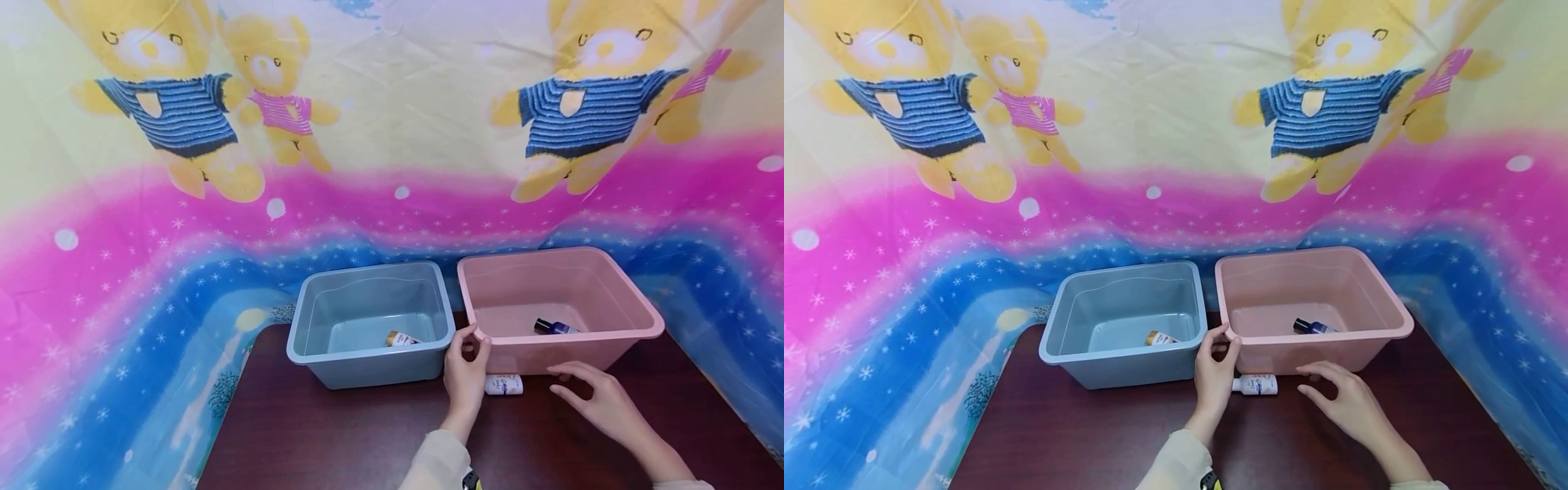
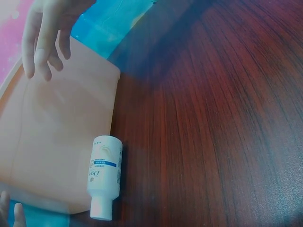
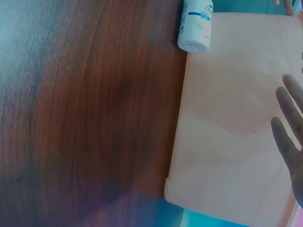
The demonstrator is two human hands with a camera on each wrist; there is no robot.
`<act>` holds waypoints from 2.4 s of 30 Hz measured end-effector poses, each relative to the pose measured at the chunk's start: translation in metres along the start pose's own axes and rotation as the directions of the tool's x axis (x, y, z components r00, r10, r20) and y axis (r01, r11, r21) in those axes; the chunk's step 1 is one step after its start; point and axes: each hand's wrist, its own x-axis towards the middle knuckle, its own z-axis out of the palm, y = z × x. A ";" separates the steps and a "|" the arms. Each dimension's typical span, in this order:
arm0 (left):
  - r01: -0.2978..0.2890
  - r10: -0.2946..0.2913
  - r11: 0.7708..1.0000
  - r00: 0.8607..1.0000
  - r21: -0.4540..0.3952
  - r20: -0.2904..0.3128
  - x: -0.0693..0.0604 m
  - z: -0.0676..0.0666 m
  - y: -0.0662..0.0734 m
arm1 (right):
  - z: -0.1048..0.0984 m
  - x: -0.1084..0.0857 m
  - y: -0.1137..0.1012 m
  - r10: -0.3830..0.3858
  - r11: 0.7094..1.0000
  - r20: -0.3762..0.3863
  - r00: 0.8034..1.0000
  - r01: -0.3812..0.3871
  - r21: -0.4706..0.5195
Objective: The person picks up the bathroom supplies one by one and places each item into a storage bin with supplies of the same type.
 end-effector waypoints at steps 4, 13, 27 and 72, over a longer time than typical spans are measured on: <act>0.001 -0.001 1.000 1.000 0.002 -0.002 0.000 0.000 0.000 | 0.005 -0.001 0.001 0.001 1.000 -0.005 1.000 -0.001 0.021; -0.006 0.006 1.000 1.000 0.000 -0.005 0.000 0.000 -0.001 | 0.015 -0.002 -0.001 0.013 0.999 -0.009 1.000 -0.013 0.053; -0.013 0.013 1.000 1.000 0.003 -0.001 0.000 0.000 0.000 | 0.033 0.002 -0.002 0.008 0.997 -0.006 1.000 -0.008 0.080; -0.013 0.013 1.000 1.000 0.006 0.002 0.000 -0.001 0.000 | 0.079 0.015 -0.003 0.051 0.999 0.002 0.999 -0.051 0.019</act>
